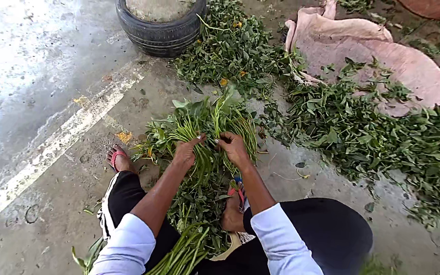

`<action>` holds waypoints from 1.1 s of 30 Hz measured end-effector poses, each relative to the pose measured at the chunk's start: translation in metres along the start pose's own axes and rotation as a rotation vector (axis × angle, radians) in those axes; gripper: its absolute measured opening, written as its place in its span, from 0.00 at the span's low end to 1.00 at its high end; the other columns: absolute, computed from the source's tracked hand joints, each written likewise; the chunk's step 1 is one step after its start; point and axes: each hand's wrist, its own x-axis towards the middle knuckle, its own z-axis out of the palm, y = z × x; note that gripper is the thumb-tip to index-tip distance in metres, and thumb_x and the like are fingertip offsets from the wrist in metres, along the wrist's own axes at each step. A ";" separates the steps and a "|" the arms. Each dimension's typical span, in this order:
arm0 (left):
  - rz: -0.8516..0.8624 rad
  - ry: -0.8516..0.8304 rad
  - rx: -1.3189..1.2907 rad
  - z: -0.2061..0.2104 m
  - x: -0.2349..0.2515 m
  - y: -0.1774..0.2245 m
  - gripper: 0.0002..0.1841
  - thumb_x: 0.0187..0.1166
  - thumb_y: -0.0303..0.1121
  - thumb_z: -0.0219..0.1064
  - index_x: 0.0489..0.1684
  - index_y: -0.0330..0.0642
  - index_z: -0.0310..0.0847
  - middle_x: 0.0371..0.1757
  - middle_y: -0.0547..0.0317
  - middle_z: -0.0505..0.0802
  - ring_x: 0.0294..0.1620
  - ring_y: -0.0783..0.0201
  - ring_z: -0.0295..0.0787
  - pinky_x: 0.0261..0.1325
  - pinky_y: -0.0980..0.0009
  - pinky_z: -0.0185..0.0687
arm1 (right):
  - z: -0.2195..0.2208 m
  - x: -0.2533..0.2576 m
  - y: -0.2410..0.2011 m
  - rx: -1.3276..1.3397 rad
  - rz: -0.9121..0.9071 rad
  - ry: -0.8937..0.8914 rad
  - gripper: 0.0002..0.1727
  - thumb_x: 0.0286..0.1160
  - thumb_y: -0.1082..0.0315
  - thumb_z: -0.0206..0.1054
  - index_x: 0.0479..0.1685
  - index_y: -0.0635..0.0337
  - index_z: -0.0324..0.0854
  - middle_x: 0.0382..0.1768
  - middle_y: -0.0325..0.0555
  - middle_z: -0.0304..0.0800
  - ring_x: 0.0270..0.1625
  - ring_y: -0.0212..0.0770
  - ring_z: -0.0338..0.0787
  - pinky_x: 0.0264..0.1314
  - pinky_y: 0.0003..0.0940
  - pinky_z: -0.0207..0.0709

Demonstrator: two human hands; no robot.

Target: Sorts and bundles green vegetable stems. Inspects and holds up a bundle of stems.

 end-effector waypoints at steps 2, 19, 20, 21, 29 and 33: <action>-0.038 -0.035 0.038 0.000 -0.004 -0.004 0.20 0.79 0.22 0.69 0.69 0.36 0.75 0.59 0.49 0.91 0.57 0.57 0.90 0.62 0.58 0.86 | 0.020 -0.013 0.001 -0.039 -0.026 -0.048 0.13 0.80 0.69 0.72 0.57 0.67 0.87 0.53 0.57 0.91 0.52 0.48 0.91 0.61 0.48 0.85; 0.068 -0.013 0.524 -0.005 -0.019 0.006 0.32 0.69 0.20 0.77 0.75 0.31 0.70 0.65 0.43 0.89 0.63 0.55 0.87 0.68 0.56 0.81 | 0.026 -0.026 0.014 -0.204 -0.017 -0.186 0.21 0.92 0.63 0.56 0.75 0.65 0.79 0.69 0.63 0.84 0.70 0.58 0.85 0.75 0.58 0.74; 0.091 -0.019 0.596 -0.006 -0.014 0.003 0.31 0.67 0.20 0.79 0.71 0.29 0.72 0.62 0.43 0.91 0.62 0.56 0.89 0.68 0.56 0.83 | 0.022 -0.023 0.011 -0.037 0.070 -0.146 0.26 0.93 0.59 0.54 0.83 0.65 0.70 0.76 0.61 0.80 0.76 0.55 0.82 0.80 0.55 0.73; 0.115 -0.043 0.694 -0.008 -0.008 0.001 0.29 0.66 0.22 0.81 0.67 0.27 0.75 0.59 0.42 0.92 0.61 0.55 0.91 0.69 0.56 0.85 | 0.019 -0.020 0.005 0.147 0.135 -0.078 0.31 0.94 0.55 0.53 0.89 0.64 0.61 0.79 0.61 0.76 0.77 0.53 0.81 0.79 0.52 0.74; 0.042 -0.333 0.937 -0.006 -0.020 0.002 0.26 0.71 0.25 0.79 0.68 0.33 0.77 0.55 0.48 0.94 0.55 0.58 0.93 0.65 0.56 0.86 | 0.009 0.019 -0.048 0.533 0.053 0.044 0.26 0.95 0.54 0.47 0.78 0.62 0.71 0.66 0.52 0.84 0.67 0.40 0.85 0.71 0.42 0.80; -0.098 -0.441 0.477 -0.012 -0.017 0.013 0.30 0.71 0.17 0.72 0.77 0.42 0.73 0.52 0.52 0.95 0.50 0.59 0.94 0.58 0.61 0.90 | -0.012 0.045 -0.069 0.305 -0.128 -0.395 0.26 0.95 0.55 0.49 0.81 0.61 0.70 0.67 0.50 0.85 0.61 0.39 0.90 0.60 0.38 0.87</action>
